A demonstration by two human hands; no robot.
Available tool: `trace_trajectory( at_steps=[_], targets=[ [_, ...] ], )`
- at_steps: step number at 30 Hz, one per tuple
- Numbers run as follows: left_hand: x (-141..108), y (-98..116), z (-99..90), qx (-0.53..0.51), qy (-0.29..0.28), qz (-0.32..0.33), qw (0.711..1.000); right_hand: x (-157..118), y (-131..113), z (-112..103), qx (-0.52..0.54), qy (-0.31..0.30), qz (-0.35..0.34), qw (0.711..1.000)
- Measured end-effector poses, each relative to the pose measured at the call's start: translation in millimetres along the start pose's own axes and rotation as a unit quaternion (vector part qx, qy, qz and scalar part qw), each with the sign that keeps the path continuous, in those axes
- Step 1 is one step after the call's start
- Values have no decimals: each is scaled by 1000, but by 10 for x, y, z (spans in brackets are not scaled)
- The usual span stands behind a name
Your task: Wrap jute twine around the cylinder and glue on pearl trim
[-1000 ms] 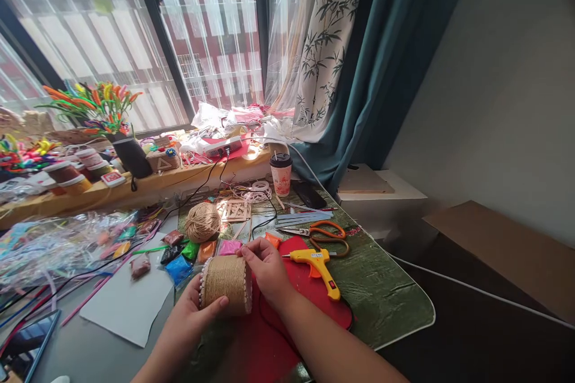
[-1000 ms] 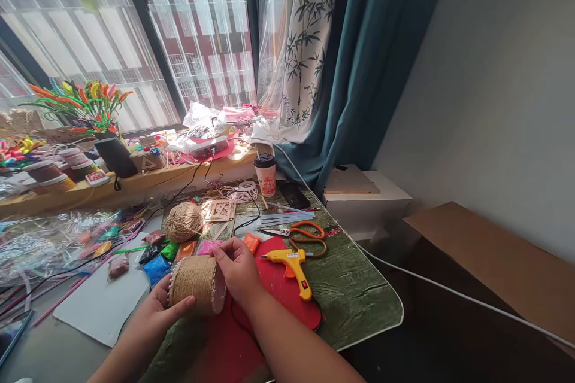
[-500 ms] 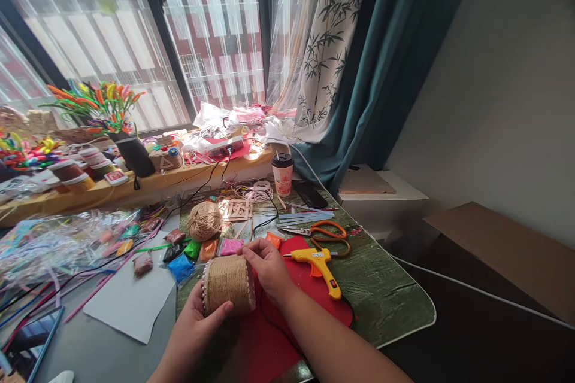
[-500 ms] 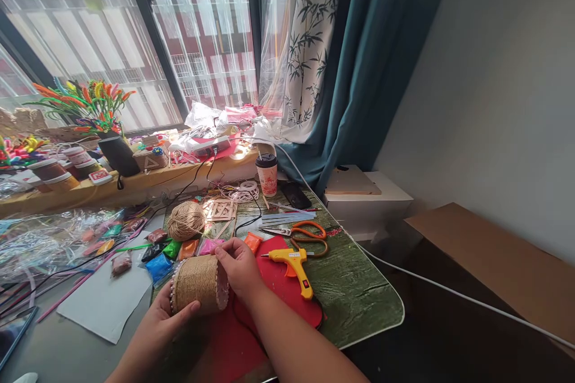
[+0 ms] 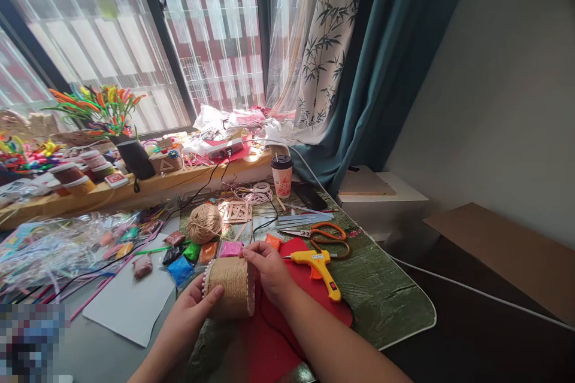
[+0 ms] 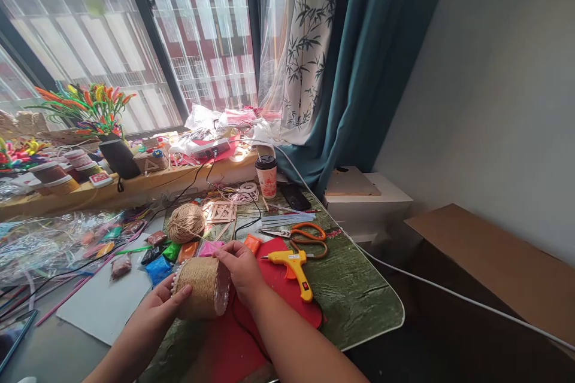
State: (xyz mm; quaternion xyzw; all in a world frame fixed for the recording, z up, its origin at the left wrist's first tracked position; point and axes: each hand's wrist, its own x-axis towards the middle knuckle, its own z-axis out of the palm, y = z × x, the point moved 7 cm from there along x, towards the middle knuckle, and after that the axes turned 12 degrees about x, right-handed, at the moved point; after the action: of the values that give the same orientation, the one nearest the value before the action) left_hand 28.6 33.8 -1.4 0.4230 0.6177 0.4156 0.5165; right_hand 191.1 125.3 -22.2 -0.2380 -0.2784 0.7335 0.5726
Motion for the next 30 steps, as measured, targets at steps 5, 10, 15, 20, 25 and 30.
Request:
trace_trajectory(
  at_steps=[5,10,15,20,25,30],
  targets=[
    [-25,-141,-78,13,9,0,1000,-21,-4,19,8,-9,22,1000],
    [-25,-188,-134,14,14,-3,1000,-40,-30,55,9,-19,24,999],
    [-14,-207,-132,12,13,4,1000,-43,-25,74,11,-22,29,999],
    [-11,-214,-156,19,-18,-8,1000,-36,12,67,13,-24,34,999],
    [28,-149,-264,94,-4,-5,996,14,89,12,10,-15,29,999],
    [22,96,-336,171,125,104,972,38,147,-26,1,-9,19,1000]
  ],
)
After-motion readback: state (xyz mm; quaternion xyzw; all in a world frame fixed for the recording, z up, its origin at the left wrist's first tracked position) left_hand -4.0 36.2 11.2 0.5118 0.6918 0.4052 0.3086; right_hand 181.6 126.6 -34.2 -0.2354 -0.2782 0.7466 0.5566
